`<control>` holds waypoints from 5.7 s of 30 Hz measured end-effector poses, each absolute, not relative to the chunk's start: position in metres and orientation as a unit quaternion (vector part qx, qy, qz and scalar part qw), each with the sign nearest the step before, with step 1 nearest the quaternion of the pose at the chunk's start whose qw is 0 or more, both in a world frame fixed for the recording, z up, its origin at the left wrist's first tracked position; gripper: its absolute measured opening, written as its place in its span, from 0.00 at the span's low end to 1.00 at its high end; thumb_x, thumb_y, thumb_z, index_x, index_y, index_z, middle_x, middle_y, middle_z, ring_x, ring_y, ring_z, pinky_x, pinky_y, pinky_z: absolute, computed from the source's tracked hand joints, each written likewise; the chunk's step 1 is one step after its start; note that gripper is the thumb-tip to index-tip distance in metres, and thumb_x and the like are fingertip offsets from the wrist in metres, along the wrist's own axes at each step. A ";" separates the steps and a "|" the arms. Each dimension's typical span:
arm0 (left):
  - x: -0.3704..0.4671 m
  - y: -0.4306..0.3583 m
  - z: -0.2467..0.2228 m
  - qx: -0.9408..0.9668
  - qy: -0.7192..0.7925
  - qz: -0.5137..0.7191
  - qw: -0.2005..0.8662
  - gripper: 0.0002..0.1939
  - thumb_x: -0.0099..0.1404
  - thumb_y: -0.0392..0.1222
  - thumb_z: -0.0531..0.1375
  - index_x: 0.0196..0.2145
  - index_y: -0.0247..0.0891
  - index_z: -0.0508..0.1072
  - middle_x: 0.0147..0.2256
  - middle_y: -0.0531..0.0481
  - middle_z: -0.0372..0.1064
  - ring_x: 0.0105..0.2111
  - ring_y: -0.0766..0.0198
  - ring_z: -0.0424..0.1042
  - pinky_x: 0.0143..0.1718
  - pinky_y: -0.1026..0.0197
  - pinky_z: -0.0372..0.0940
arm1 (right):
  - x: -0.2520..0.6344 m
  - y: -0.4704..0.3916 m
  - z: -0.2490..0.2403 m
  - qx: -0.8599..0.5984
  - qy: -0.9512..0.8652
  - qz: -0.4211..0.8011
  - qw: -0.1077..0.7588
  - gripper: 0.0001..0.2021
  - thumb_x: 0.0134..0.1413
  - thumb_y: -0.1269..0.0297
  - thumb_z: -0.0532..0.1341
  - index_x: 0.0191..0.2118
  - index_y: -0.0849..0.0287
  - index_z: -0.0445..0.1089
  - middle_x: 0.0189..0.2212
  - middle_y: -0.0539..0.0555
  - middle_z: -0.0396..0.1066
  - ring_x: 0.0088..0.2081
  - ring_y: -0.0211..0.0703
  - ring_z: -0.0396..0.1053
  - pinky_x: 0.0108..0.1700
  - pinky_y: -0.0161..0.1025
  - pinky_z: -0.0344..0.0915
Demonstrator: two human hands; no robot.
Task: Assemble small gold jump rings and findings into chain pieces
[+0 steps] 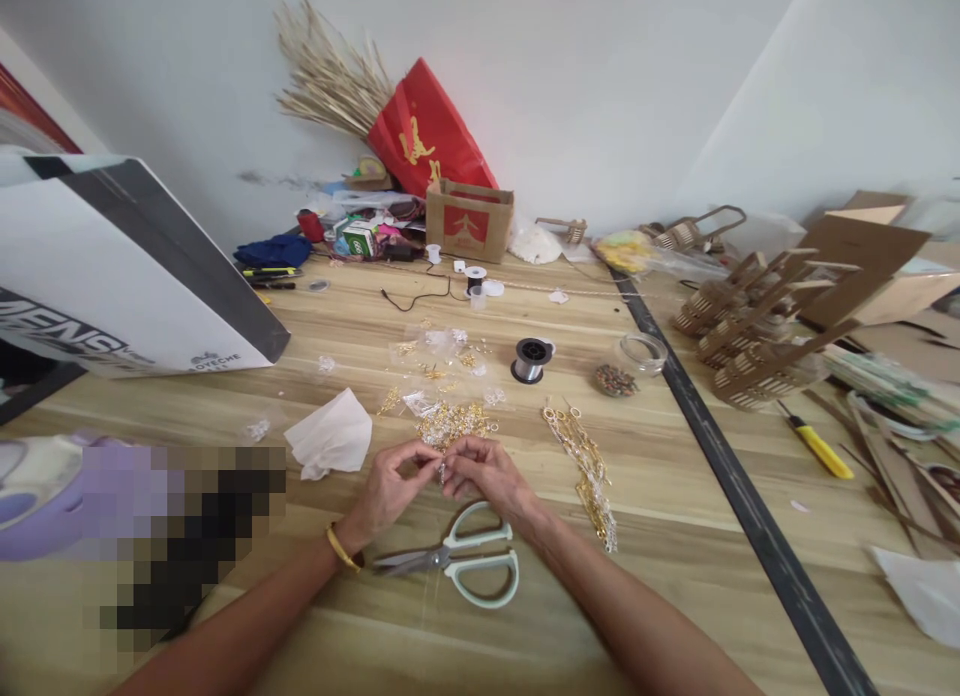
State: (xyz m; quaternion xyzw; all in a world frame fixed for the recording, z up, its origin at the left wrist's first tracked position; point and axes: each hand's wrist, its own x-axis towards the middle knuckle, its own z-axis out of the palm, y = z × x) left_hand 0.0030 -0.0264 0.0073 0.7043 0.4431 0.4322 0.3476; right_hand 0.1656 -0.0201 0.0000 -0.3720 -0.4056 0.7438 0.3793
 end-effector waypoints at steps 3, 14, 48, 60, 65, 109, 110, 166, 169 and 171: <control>0.002 -0.026 0.009 0.687 0.459 0.426 0.368 0.06 0.58 0.35 0.58 0.26 0.35 0.73 0.24 0.51 0.72 0.26 0.66 0.70 0.31 0.66 0.64 | 0.167 -0.020 0.002 -0.377 -0.399 0.745 0.379 0.14 0.42 0.57 0.68 0.29 0.63 0.68 0.22 0.50 0.72 0.21 0.34 0.71 0.22 0.28 0.65; 0.001 -0.022 0.007 0.597 0.462 0.424 0.500 0.08 0.58 0.40 0.58 0.25 0.34 0.69 0.25 0.51 0.67 0.27 0.66 0.66 0.31 0.65 0.61 | 0.170 -0.017 0.009 -0.393 -0.468 0.703 0.364 0.16 0.44 0.54 0.67 0.29 0.63 0.67 0.24 0.52 0.73 0.24 0.36 0.72 0.25 0.30 0.65; 0.002 -0.020 0.007 0.512 0.456 0.418 0.595 0.07 0.53 0.40 0.63 0.24 0.34 0.69 0.23 0.53 0.68 0.26 0.67 0.66 0.31 0.64 0.61 | 0.172 -0.016 0.010 -0.383 -0.522 0.683 0.338 0.17 0.48 0.51 0.64 0.30 0.62 0.66 0.23 0.50 0.69 0.21 0.32 0.66 0.23 0.30 0.63; 0.003 -0.021 0.010 0.528 0.454 0.398 0.597 0.08 0.53 0.40 0.63 0.23 0.34 0.69 0.23 0.52 0.67 0.27 0.67 0.66 0.32 0.65 0.61 | 0.172 -0.017 0.013 -0.397 -0.552 0.647 0.345 0.18 0.48 0.48 0.62 0.29 0.61 0.65 0.21 0.48 0.65 0.21 0.32 0.62 0.24 0.30 0.61; 0.003 -0.020 0.007 0.525 0.463 0.399 0.592 0.08 0.52 0.39 0.63 0.24 0.33 0.68 0.24 0.52 0.67 0.27 0.67 0.66 0.31 0.65 0.61 | 0.173 -0.017 0.011 -0.392 -0.551 0.655 0.337 0.17 0.50 0.49 0.62 0.29 0.61 0.65 0.21 0.48 0.65 0.22 0.31 0.61 0.25 0.30 0.61; 0.001 -0.019 0.012 0.471 0.475 0.455 0.588 0.07 0.52 0.40 0.63 0.26 0.34 0.71 0.29 0.50 0.73 0.28 0.67 0.68 0.34 0.64 0.62 | 0.178 -0.012 0.006 -0.377 -0.559 0.670 0.310 0.07 0.47 0.63 0.61 0.28 0.61 0.64 0.21 0.47 0.63 0.21 0.32 0.61 0.25 0.30 0.59; 0.001 -0.019 0.012 0.467 0.475 0.457 0.590 0.07 0.52 0.40 0.63 0.26 0.34 0.70 0.29 0.50 0.74 0.28 0.67 0.68 0.34 0.64 0.62 | 0.178 -0.013 0.007 -0.379 -0.561 0.668 0.309 0.06 0.47 0.64 0.60 0.28 0.61 0.63 0.21 0.47 0.63 0.21 0.32 0.61 0.25 0.30 0.59; 0.000 -0.022 0.005 0.727 0.432 0.389 0.366 0.05 0.56 0.31 0.58 0.25 0.36 0.72 0.27 0.49 0.69 0.30 0.63 0.69 0.33 0.62 0.63 | 0.176 -0.022 0.005 -0.411 -0.800 0.339 0.276 0.05 0.59 0.69 0.52 0.34 0.59 0.63 0.21 0.46 0.62 0.21 0.33 0.56 0.25 0.30 0.53; -0.001 -0.023 0.002 0.745 0.422 0.388 0.342 0.05 0.58 0.32 0.57 0.26 0.36 0.71 0.27 0.48 0.69 0.30 0.63 0.69 0.33 0.62 0.64 | 0.177 -0.021 0.007 -0.413 -0.784 0.380 0.266 0.05 0.58 0.68 0.52 0.33 0.59 0.63 0.19 0.45 0.59 0.20 0.32 0.54 0.23 0.30 0.52; -0.002 -0.024 0.001 0.759 0.415 0.384 0.323 0.05 0.59 0.32 0.57 0.27 0.36 0.71 0.28 0.48 0.69 0.31 0.63 0.69 0.34 0.62 0.64 | 0.177 -0.020 0.008 -0.413 -0.771 0.408 0.263 0.05 0.58 0.68 0.53 0.31 0.59 0.63 0.19 0.45 0.59 0.20 0.32 0.54 0.23 0.29 0.52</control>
